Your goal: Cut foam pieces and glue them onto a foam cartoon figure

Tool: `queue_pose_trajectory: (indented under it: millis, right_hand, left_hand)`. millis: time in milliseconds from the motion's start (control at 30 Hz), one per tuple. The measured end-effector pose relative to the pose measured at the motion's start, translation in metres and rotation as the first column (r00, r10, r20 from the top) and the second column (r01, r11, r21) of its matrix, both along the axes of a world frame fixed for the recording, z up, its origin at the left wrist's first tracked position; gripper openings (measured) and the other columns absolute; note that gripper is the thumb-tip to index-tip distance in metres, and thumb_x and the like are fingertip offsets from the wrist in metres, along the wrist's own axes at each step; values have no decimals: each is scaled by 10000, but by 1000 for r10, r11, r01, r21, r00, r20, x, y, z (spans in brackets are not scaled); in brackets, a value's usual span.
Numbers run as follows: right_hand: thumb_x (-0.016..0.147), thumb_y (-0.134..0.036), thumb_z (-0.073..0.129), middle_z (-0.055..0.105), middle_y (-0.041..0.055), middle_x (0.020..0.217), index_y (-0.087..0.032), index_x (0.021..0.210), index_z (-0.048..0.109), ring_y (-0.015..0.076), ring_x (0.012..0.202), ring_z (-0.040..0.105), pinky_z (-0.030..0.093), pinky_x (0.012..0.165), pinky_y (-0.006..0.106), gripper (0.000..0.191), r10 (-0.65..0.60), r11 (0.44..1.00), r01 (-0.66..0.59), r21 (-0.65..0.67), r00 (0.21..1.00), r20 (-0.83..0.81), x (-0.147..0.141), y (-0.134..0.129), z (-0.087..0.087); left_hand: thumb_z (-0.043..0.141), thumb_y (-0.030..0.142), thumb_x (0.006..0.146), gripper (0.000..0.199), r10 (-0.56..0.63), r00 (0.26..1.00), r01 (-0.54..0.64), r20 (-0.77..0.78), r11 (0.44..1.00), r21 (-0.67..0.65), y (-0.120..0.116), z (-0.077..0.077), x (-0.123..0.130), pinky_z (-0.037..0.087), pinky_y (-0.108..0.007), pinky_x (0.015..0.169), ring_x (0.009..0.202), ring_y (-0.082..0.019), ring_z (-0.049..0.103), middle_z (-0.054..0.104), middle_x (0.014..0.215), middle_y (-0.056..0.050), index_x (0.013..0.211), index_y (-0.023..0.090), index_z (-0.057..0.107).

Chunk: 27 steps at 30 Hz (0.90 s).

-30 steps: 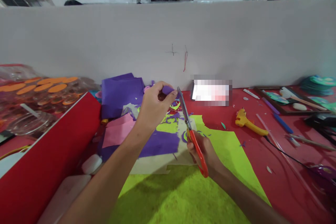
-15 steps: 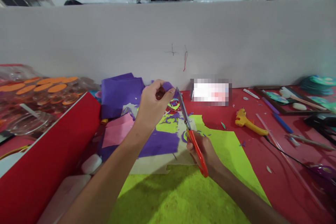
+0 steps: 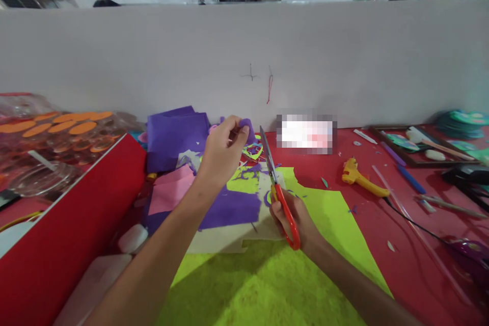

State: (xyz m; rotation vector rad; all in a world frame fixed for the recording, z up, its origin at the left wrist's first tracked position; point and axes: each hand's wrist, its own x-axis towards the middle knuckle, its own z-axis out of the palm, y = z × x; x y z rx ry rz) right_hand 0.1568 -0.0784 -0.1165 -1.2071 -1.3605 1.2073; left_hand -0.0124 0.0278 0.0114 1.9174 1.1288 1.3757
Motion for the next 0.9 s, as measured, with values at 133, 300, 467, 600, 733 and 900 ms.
queue_pose_trajectory:
  millis: [133,300,467,600,733,900]
  right_hand:
    - [914,-836,467,444,-54,624,-234,893,515,107,475,391,340,425,240,604,51,999,-49,22,995,-87,-1,2,-13]
    - [861,-883,494,475,-31,709,-228,944,549,113,552,393,358,463,240,663,50,998,-47,32,994,-95,-5,-2,-7]
    - [813,-915,511,417,-60,675,-236,874,481,98,530,372,348,448,227,683,67,998,-64,24,987,-143,-7,-2,1]
    - [822,-901,522,423,-57,684,-236,869,474,96,529,377,352,443,224,669,78,997,-73,39,986,-147,-7,-2,3]
    - [830,-892,526,429,-56,699,-235,893,498,90,515,380,348,427,217,661,65,998,-61,27,983,-171,-7,-3,1]
    - [827,-887,542,428,-54,705,-236,892,520,91,511,386,374,432,222,655,61,998,-57,29,980,-192,-7,-2,-3]
  left_hand:
    - [558,204,952,192,-21,997,20,-73,1000,-24,0,-7,4,288,-284,548,569,-115,389,437,635,36,765,204,513]
    - [589,103,901,96,-46,997,45,-64,999,-20,-2,-10,9,396,-282,639,684,-124,526,585,769,10,890,198,585]
    - [606,93,873,107,-56,998,59,40,995,-76,-7,-8,14,448,-286,673,716,-128,587,618,807,2,916,190,587]
    - [616,154,895,54,-59,992,70,108,992,-107,-10,-10,17,458,-298,682,743,-139,608,636,835,-10,909,191,580]
    - [622,170,898,48,-60,992,74,113,989,-126,-12,-11,19,459,-301,680,753,-143,614,641,846,-15,908,193,580]
    - [615,196,926,62,-42,991,55,125,993,-105,-11,-12,18,447,-299,682,728,-134,582,610,813,-5,885,196,568]
